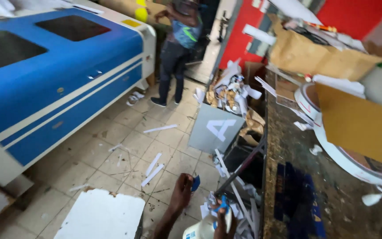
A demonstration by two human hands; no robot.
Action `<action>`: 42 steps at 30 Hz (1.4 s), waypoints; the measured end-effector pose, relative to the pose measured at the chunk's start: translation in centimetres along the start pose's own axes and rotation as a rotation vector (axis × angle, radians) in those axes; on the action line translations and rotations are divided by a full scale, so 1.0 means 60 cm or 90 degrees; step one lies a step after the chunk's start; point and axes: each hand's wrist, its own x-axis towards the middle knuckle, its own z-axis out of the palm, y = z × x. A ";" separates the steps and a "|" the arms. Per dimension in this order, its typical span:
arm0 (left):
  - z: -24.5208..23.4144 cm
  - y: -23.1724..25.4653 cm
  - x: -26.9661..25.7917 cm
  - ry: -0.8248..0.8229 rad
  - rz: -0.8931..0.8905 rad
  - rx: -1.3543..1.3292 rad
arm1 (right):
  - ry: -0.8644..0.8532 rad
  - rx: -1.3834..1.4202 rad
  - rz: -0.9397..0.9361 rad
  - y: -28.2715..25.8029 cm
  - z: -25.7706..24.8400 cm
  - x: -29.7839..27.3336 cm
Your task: The person applies a blue vinyl sticker with yellow text onto a clear acrylic sheet. They use a spray bottle to wet the surface, position the sticker, and smooth it down with their hands. They then use a squeegee tool to press the sticker firmly and remove air bubbles, followed by trimming the edges with a utility knife.
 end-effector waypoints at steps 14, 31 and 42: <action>0.023 -0.026 -0.084 -0.070 -0.044 -0.134 | 0.097 0.025 0.073 -0.059 -0.090 -0.088; -0.064 -0.105 0.016 -0.091 -0.220 -0.085 | 0.020 0.010 0.079 -0.037 0.054 -0.088; -0.067 -0.106 -0.019 -0.167 -0.212 -0.240 | -0.029 -0.016 0.165 -0.054 0.084 -0.113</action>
